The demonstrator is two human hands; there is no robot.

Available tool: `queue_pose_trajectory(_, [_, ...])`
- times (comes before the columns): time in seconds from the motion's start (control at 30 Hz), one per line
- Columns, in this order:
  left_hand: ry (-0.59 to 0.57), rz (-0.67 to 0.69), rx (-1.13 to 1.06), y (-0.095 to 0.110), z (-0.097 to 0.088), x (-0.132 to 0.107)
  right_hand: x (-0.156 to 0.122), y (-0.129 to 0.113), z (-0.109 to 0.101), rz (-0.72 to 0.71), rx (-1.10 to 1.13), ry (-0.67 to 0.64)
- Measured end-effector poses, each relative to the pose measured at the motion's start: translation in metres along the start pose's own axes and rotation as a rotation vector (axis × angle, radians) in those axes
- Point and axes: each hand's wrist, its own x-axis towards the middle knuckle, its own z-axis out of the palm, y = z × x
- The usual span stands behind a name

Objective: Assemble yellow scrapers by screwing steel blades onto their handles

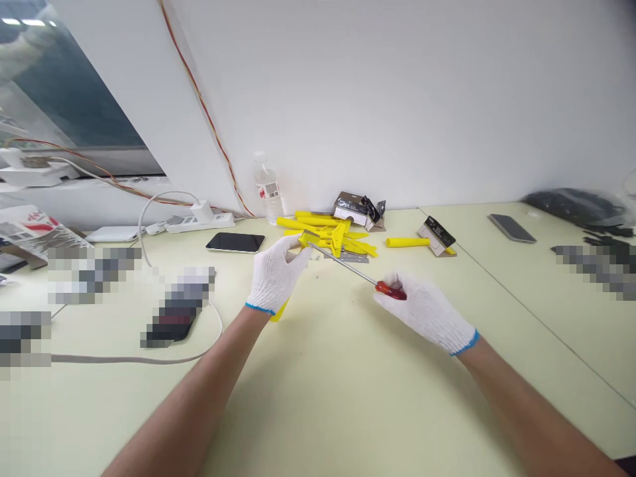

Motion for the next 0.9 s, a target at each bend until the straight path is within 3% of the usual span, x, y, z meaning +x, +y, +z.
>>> queue_pose_trajectory(0.2, [-0.021,0.050,0.187,-0.007,0.001,0.000,-0.004,-0.009,0.000,-0.048,-0.090,0.047])
queue_pose_trajectory(0.27, [-0.028,0.056,0.222,-0.009,0.003,0.000,-0.006,-0.011,-0.002,0.067,0.100,-0.110])
queue_pose_trajectory(0.37, [-0.058,0.057,0.243,-0.013,0.004,0.001,-0.007,-0.014,-0.006,0.276,0.453,-0.445])
queue_pose_trajectory(0.4, [-0.072,0.059,0.250,-0.014,0.003,0.002,-0.007,-0.013,-0.007,0.317,0.517,-0.493])
queue_pose_trajectory(0.43, [-0.085,0.064,0.257,-0.016,0.003,0.002,-0.006,-0.013,-0.006,0.335,0.534,-0.483])
queue_pose_trajectory(0.5, [-0.108,0.074,0.273,-0.019,0.002,0.004,-0.004,-0.011,-0.002,0.301,0.450,-0.324])
queue_pose_trajectory(0.63, [-0.131,0.063,0.288,-0.022,0.000,0.007,-0.004,-0.011,0.009,0.017,0.041,0.086])
queue_pose_trajectory(0.7, [-0.128,0.060,0.282,-0.022,0.000,0.007,-0.005,-0.011,0.010,-0.043,-0.010,0.113])
queue_pose_trajectory(0.77, [-0.132,0.065,0.274,-0.022,0.000,0.007,-0.006,-0.011,0.006,0.036,0.142,-0.094])
queue_pose_trajectory(0.83, [-0.152,0.064,0.264,-0.023,0.000,0.007,-0.005,-0.009,-0.002,0.203,0.456,-0.454])
queue_pose_trajectory(0.9, [-0.169,0.056,0.253,-0.024,0.000,0.006,-0.004,-0.007,-0.009,0.331,0.744,-0.714])
